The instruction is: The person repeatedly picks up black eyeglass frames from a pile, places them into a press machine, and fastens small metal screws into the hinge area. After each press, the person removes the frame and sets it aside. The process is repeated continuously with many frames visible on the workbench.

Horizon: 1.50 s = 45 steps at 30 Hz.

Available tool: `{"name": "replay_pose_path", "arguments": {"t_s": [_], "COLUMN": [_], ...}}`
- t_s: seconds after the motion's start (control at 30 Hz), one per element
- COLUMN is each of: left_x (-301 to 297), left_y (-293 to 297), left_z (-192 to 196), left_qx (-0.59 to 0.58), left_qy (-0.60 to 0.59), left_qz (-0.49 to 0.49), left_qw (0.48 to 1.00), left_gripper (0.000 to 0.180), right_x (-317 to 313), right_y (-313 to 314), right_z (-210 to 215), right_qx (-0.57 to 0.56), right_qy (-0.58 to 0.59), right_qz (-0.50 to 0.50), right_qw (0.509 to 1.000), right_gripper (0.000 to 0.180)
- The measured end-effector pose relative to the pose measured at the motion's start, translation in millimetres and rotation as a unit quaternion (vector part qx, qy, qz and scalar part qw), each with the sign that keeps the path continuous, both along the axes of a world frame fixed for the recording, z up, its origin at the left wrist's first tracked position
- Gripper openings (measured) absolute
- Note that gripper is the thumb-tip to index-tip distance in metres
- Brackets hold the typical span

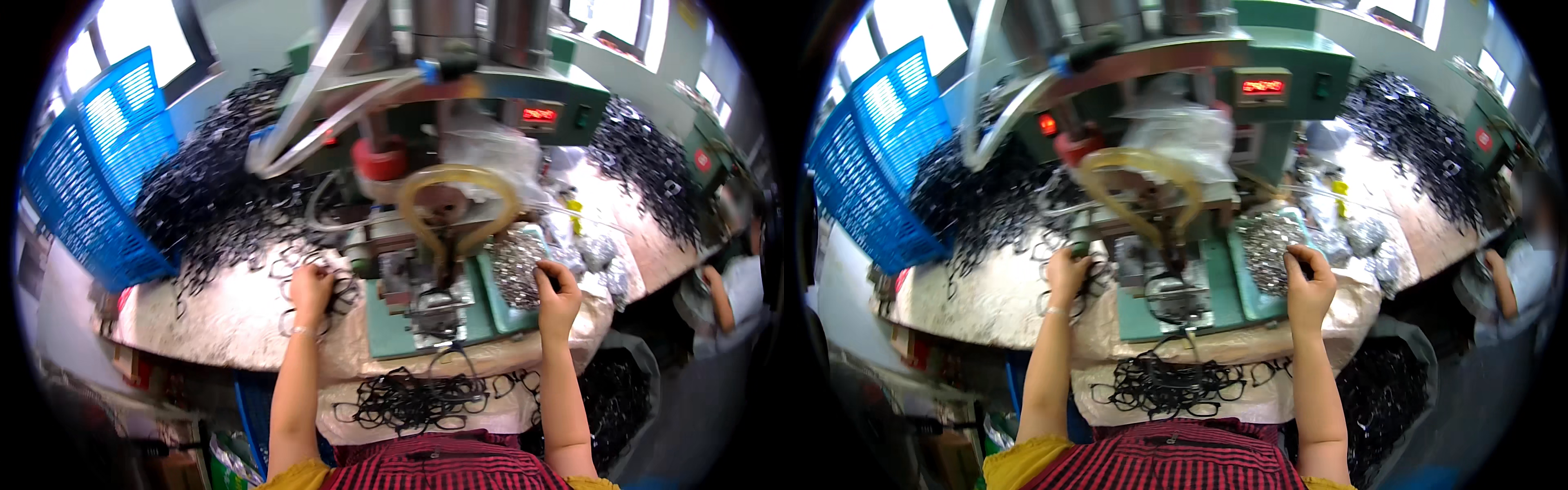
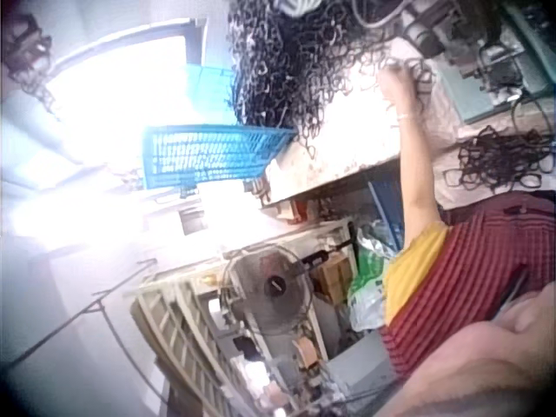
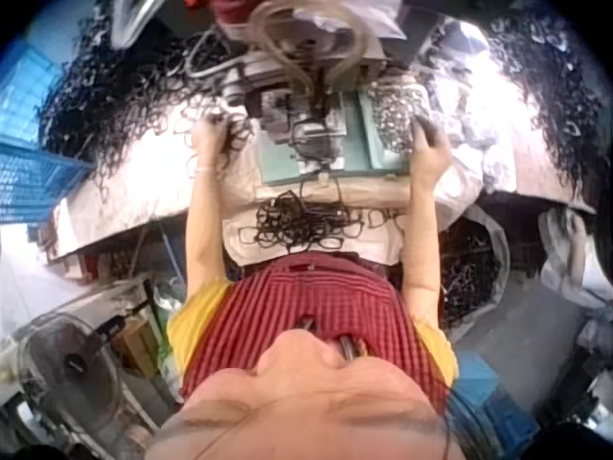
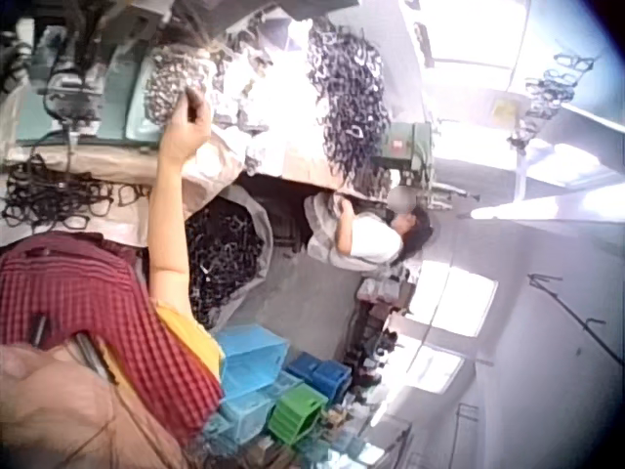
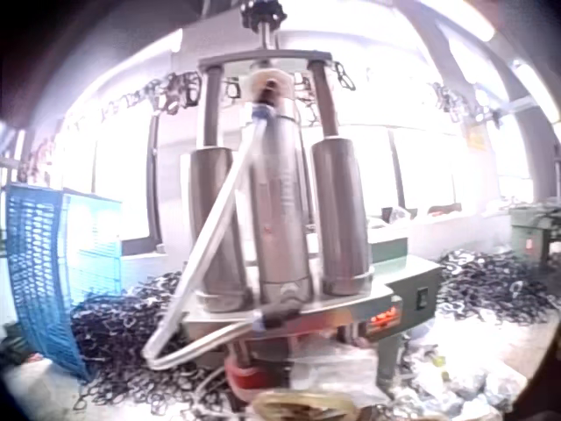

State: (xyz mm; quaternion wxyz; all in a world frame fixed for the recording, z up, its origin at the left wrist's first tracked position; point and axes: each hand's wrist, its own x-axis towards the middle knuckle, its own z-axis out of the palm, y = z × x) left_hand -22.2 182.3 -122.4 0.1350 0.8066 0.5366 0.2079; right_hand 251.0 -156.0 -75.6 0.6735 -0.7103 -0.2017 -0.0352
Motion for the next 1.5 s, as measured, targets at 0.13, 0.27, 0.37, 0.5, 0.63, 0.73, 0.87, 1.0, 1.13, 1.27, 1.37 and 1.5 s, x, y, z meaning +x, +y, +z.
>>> {"name": "replay_pose_path", "arguments": {"t_s": [0.13, 0.27, 0.37, 0.5, 0.63, 0.73, 0.87, 1.0, 1.13, 1.27, 1.37, 1.5], "left_x": [-10.6, -5.7, -15.4, -36.7, -10.5, -1.8, -14.8, -9.5, 5.2, 25.6, 27.4, 23.1], "left_y": [-11.7, -32.2, -50.8, -89.3, -132.0, -165.6, -167.4, -166.8, -174.8, -157.1, -150.9, -180.1], "left_z": [4.2, 33.0, 25.0, 28.5, 135.5, 187.8, 124.6, 116.0, 198.4, 190.7, 187.0, 191.8], "left_qx": [-0.013, -0.083, -0.214, -0.31, -0.223, -0.054, -0.026, -0.057, 0.038, 0.112, 0.159, 0.07], "left_qy": [-0.11, -0.324, -0.513, -0.66, -0.709, -0.627, -0.621, -0.643, -0.523, -0.468, -0.457, -0.52], "left_qz": [-0.054, -0.133, -0.082, -0.051, -0.27, -0.424, -0.325, -0.31, -0.425, -0.265, -0.302, -0.358], "left_qw": [0.992, 0.933, 0.827, 0.682, 0.612, 0.652, 0.712, 0.698, 0.738, 0.836, 0.821, 0.772], "left_gripper": [0.014, 0.015, 0.009, 0.012, 0.017, 0.015, 0.017, 0.016, 0.018, 0.016, 0.016, 0.003], "right_x": [8.1, -44.1, -67.0, -84.3, -72.5, -55.9, -9.3, 5.6, 13.4, -4.5, -0.6, 7.8], "right_y": [-30.2, 10.9, 47.4, 56.9, 61.0, 60.1, 34.5, 32.8, 17.6, -4.9, -3.7, 20.7], "right_z": [29.1, 82.0, 82.6, 77.1, 78.8, 72.2, 28.9, -0.1, 12.4, -7.7, -14.4, 0.4], "right_qx": [-0.008, -0.037, 0.018, 0.029, 0.113, 0.147, -0.344, -0.289, -0.187, -0.068, 0.101, 0.192], "right_qy": [0.038, -0.166, -0.15, -0.048, 0.104, 0.152, -0.313, -0.336, -0.25, -0.039, 0.122, 0.175], "right_qz": [0.005, 0.168, 0.205, 0.183, 0.265, 0.254, -0.036, -0.004, -0.026, -0.024, 0.013, 0.088], "right_qw": [0.999, 0.971, 0.967, 0.981, 0.952, 0.944, 0.884, 0.897, 0.949, 0.997, 0.987, 0.962], "right_gripper": [0.011, 0.017, 0.013, 0.015, 0.018, 0.021, 0.017, 0.012, 0.009, 0.009, 0.011, 0.011]}}
